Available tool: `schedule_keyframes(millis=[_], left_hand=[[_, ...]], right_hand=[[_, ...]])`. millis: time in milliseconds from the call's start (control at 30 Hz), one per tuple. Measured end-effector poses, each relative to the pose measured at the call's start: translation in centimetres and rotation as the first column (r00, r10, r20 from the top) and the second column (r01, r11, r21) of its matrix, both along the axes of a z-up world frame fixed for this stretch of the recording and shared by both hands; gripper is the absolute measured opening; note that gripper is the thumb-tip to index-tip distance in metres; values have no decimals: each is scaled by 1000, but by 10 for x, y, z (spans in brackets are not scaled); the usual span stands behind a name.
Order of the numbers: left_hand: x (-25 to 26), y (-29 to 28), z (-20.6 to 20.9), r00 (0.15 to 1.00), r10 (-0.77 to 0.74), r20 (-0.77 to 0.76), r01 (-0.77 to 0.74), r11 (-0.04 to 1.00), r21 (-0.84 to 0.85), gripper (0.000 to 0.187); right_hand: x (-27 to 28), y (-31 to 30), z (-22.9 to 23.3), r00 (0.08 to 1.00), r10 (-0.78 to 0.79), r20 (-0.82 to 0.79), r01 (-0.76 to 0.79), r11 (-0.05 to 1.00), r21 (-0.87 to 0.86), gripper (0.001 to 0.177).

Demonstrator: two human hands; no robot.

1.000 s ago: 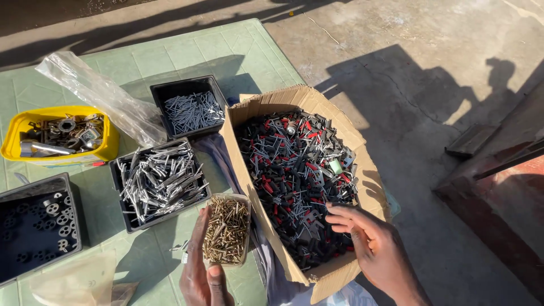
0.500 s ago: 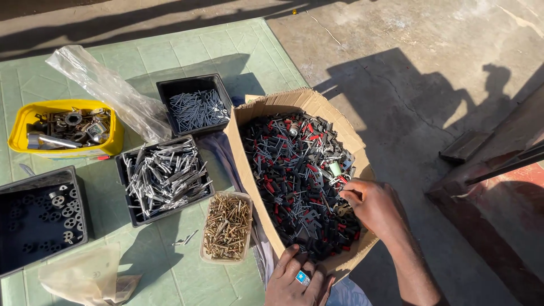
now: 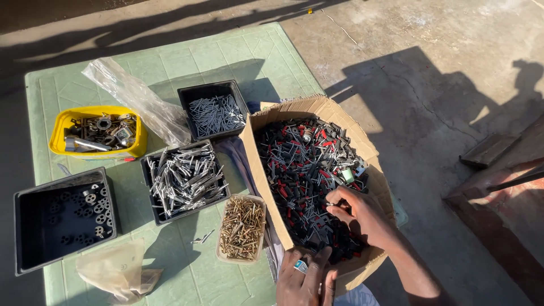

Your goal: Sorting small metal fasteners and clips from a large box into smaller containers

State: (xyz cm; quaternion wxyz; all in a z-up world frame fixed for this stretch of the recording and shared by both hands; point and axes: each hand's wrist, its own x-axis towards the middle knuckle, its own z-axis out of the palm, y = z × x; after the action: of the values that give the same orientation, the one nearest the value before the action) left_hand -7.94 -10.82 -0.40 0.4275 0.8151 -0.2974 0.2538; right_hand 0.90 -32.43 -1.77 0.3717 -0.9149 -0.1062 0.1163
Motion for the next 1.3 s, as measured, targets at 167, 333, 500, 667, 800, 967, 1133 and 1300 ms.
schedule_keyframes(millis=[167,333,500,667,800,967,1133,1300], left_hand=[[25,1,40,801,72,-594,-144,987,-75,49],[40,4,26,738,-63,-672,-85,979,-185,26],[36,0,23,630,-121,-767,-237,911,-338,9],[36,-11,26,598,-166,-784,-490,698,-522,18],[41,-9,21,505,-215,-836,-619,585,-524,16],[44,-2,34,708,58,-704,-494,753,-435,21],[40,4,14,769,246,-589,-407,900,-155,69],[35,1,0,723,166,-671,-395,896,-204,68]], right_hand=[[-48,15,-8,948,-311,-65,316,901,299,32],[-62,38,19,888,-3,459,-40,996,85,17],[-76,34,-1,912,-151,381,6,935,355,34],[-80,32,-3,971,-241,-13,236,939,251,35],[-53,50,38,965,-54,255,-2,977,212,10],[-47,24,23,996,-73,-50,85,946,314,41],[-3,6,24,944,299,-141,-329,896,-297,31],[3,15,-8,686,540,-487,-708,651,-275,55]])
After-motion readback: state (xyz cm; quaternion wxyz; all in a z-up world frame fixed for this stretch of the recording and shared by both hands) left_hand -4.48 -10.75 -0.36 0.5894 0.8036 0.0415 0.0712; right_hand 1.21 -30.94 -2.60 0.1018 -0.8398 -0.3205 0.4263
